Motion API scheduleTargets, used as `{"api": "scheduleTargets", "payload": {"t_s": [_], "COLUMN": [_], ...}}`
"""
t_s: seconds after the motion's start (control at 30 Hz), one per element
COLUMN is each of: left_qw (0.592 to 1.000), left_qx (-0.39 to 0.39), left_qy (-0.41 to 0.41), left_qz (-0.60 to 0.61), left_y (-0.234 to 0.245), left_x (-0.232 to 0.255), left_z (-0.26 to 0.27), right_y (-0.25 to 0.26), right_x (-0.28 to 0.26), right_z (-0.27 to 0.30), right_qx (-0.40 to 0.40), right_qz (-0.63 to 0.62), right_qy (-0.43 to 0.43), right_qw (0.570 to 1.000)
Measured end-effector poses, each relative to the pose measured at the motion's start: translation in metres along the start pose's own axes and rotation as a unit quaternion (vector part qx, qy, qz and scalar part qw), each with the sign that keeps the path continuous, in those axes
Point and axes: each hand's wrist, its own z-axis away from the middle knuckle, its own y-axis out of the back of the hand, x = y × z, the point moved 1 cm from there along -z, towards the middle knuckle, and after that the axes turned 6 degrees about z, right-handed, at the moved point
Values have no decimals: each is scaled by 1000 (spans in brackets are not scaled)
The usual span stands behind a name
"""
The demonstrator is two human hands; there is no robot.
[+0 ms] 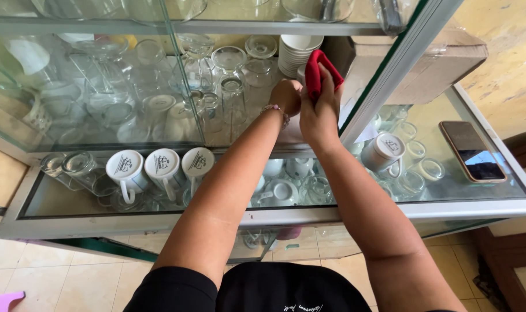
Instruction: Wiping glass and ceramic cups with a cloth and arranging them in a display cabinet.
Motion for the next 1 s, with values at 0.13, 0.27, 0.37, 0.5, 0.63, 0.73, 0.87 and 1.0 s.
{"api": "scheduleTargets", "payload": {"t_s": [0.13, 0.27, 0.37, 0.5, 0.63, 0.73, 0.87, 1.0], "left_qw": [998, 986, 955, 899, 890, 881, 841, 836], "left_qx": [1, 114, 121, 121, 96, 133, 176, 120], "left_qy": [39, -24, 25, 52, 52, 31, 12, 55], "left_qz": [56, 119, 271, 417, 443, 453, 512, 533], "left_y": [22, 49, 80, 108, 114, 104, 108, 117], "left_x": [32, 66, 94, 100, 94, 81, 105, 120], "left_z": [23, 50, 80, 106, 121, 122, 130, 133], "right_y": [3, 5, 7, 8, 5, 5, 5, 8], "right_x": [6, 4, 1, -10, -20, -13, -16, -28], "right_z": [2, 6, 10, 14, 22, 21, 23, 25], "right_qx": [23, 66, 86, 44, -28, -19, -65, -73], "right_qz": [5, 15, 5, -119, -240, -190, -307, -380], "right_qy": [27, 87, 109, 70, -127, 76, -65, -133], "right_qw": [999, 994, 990, 989, 962, 979, 947, 913]}}
